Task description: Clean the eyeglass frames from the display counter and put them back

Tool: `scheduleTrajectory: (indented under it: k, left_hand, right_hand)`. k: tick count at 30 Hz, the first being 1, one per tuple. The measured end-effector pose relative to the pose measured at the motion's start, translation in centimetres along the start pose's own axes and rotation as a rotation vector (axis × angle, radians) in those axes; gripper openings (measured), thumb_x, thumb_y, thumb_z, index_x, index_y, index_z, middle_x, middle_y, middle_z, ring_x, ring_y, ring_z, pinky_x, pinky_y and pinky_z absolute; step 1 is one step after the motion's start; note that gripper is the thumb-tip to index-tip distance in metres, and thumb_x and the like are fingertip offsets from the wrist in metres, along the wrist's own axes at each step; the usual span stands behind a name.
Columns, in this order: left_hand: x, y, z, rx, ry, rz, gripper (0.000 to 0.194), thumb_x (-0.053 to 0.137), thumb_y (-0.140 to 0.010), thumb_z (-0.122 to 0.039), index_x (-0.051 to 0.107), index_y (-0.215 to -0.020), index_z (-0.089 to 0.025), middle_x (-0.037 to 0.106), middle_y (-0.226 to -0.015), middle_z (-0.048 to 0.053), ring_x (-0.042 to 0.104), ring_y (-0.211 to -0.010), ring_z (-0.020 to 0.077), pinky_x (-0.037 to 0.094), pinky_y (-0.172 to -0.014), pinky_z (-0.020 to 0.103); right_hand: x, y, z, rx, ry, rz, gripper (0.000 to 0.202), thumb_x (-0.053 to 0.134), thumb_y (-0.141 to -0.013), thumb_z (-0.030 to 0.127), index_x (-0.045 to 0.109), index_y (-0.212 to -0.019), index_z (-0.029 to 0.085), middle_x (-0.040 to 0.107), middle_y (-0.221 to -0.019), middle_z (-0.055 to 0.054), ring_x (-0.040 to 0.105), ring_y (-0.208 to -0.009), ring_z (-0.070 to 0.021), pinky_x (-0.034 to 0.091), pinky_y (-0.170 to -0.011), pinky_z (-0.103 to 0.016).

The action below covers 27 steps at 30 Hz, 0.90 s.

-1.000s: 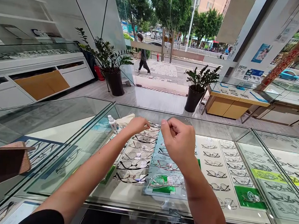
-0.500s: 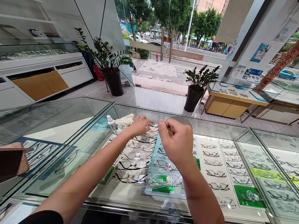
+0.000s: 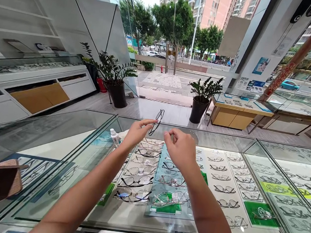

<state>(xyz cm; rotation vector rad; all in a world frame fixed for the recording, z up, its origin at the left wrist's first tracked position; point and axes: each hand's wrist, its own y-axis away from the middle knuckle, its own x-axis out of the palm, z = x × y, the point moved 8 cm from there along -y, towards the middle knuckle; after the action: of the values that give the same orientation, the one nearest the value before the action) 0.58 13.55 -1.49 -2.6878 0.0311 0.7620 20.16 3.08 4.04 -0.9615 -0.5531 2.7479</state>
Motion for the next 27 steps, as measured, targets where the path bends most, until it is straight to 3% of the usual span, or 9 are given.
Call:
scheduleTrajectory:
  k: [3,7,10,13,16,19,24,27]
  left_hand:
    - [-1.1,3.2,-5.2,0.047,0.358,0.046,0.038,0.061,-0.089,-0.028,0.082,-0.121,-0.025,0.077,-0.135,0.004,0.062,-0.137,0.0276,0.047,-0.116,0.040]
    - [-2.1,6.8,-9.3,0.082,0.496,0.125,0.032,0.068,-0.090,-0.034,0.084,-0.117,-0.027,0.076,-0.135,0.005,0.064,-0.132,0.0304,0.047,-0.114,0.044]
    - [-2.5,7.5,-9.5,0.086,0.498,0.086,0.028,0.074,-0.089,-0.041,0.084,-0.111,-0.027,0.079,-0.125,0.007,0.067,-0.117,0.0295,0.049,-0.103,0.042]
    - [-2.6,7.1,-8.5,0.081,0.520,-0.004,0.026,0.081,-0.085,-0.045,0.082,-0.103,-0.025,0.082,-0.113,0.007,0.066,-0.102,0.0259,0.049,-0.092,0.039]
    - [-2.3,6.5,-7.7,0.058,0.587,-0.017,0.028,0.086,-0.081,-0.045,0.079,-0.096,-0.024,0.082,-0.105,0.006,0.066,-0.095,0.0235,0.049,-0.086,0.036]
    - [-1.9,6.2,-7.3,0.006,0.657,0.022,0.031,0.088,-0.077,-0.046,0.078,-0.096,-0.022,0.081,-0.102,0.007,0.068,-0.092,0.0228,0.051,-0.085,0.035]
    - [-1.2,6.8,-8.3,-0.001,0.769,0.201,0.031,0.087,-0.079,-0.047,0.079,-0.090,-0.020,0.080,-0.101,0.008,0.070,-0.105,0.0260,0.051,-0.100,0.039]
    - [-1.5,7.9,-8.7,0.030,0.775,0.198,0.030,0.085,-0.082,-0.048,0.076,-0.090,-0.020,0.078,-0.101,0.007,0.069,-0.106,0.0242,0.050,-0.102,0.038]
  right_hand:
    - [0.3,-0.2,-0.2,0.000,-0.033,0.001,0.028,0.061,-0.099,0.047,0.073,-0.091,0.023,0.041,-0.056,0.007,0.041,-0.055,-0.0139,0.029,-0.058,-0.029]
    - [-0.2,0.4,0.7,-0.071,-0.216,-0.037,0.027,0.062,-0.100,0.046,0.071,-0.094,0.021,0.036,-0.059,0.008,0.036,-0.055,-0.0129,0.030,-0.057,-0.028]
    - [-0.6,1.1,1.5,-0.110,-0.297,-0.056,0.026,0.062,-0.101,0.043,0.069,-0.091,0.021,0.035,-0.060,0.008,0.034,-0.056,-0.0127,0.029,-0.056,-0.028]
    - [-0.7,1.6,2.0,-0.126,-0.322,-0.050,0.027,0.063,-0.101,0.044,0.070,-0.090,0.020,0.036,-0.061,0.007,0.034,-0.057,-0.0130,0.029,-0.056,-0.029]
    - [-0.6,2.0,2.5,-0.145,-0.324,-0.042,0.028,0.063,-0.101,0.045,0.069,-0.089,0.021,0.036,-0.062,0.007,0.034,-0.058,-0.0130,0.028,-0.057,-0.029]
    - [-0.5,2.4,2.9,-0.159,-0.337,-0.028,0.028,0.063,-0.102,0.045,0.069,-0.090,0.021,0.035,-0.062,0.007,0.033,-0.057,-0.0128,0.028,-0.057,-0.029]
    - [-0.9,3.3,3.9,-0.190,-0.360,0.015,0.029,0.062,-0.102,0.045,0.072,-0.093,0.020,0.043,-0.064,0.006,0.036,-0.059,-0.0130,0.029,-0.057,-0.028]
    - [-1.1,4.0,4.4,-0.194,-0.339,0.047,0.029,0.061,-0.102,0.045,0.073,-0.094,0.019,0.046,-0.064,0.006,0.038,-0.059,-0.0130,0.030,-0.058,-0.028]
